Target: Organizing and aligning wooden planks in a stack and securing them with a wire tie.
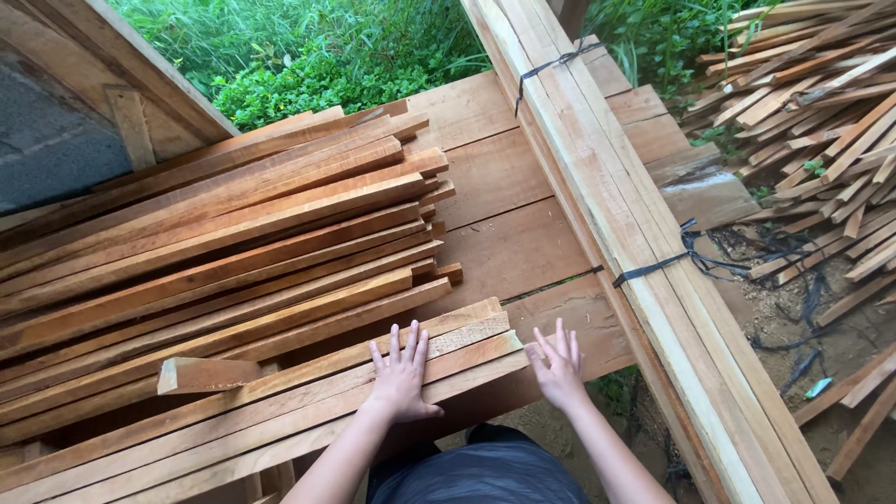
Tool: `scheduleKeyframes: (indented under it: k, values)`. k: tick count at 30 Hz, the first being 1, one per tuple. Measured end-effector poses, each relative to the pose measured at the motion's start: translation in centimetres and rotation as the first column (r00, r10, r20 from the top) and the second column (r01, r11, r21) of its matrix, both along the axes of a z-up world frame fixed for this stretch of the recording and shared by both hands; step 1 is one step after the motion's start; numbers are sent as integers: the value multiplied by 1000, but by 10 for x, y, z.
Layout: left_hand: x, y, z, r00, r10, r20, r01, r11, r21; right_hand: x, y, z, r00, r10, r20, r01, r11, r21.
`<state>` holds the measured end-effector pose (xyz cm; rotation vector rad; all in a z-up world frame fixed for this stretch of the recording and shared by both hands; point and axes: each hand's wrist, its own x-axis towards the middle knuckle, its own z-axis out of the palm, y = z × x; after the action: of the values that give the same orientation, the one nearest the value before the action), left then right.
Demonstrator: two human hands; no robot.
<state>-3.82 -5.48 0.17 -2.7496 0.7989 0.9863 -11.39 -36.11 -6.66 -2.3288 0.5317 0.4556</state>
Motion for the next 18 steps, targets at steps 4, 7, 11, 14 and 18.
scheduleKeyframes:
  k: [4, 7, 11, 14, 18]
  values:
    - [3, -4, 12, 1000, -5, -20, 5, 1000, 29, 7, 16, 32, 993, 107, -46, -112, 986, -127]
    - [0, -4, 15, 999, -9, -37, 11, 999, 47, 2, 29, 35, 978, 200, -61, -205, 974, -99]
    - [0, 2, 3, 999, 5, 33, -5, 1000, 5, 3, 36, 23, 987, 159, 34, -156, 986, -57]
    - [-3, -1, 4, 1000, 1, 28, -1, 1000, 11, -1, 35, 23, 986, 161, 45, -160, 986, -42]
    - [-2, -3, 13, 1000, 11, 1, -11, 999, 33, 12, 29, 17, 990, 140, -5, -140, 990, -15]
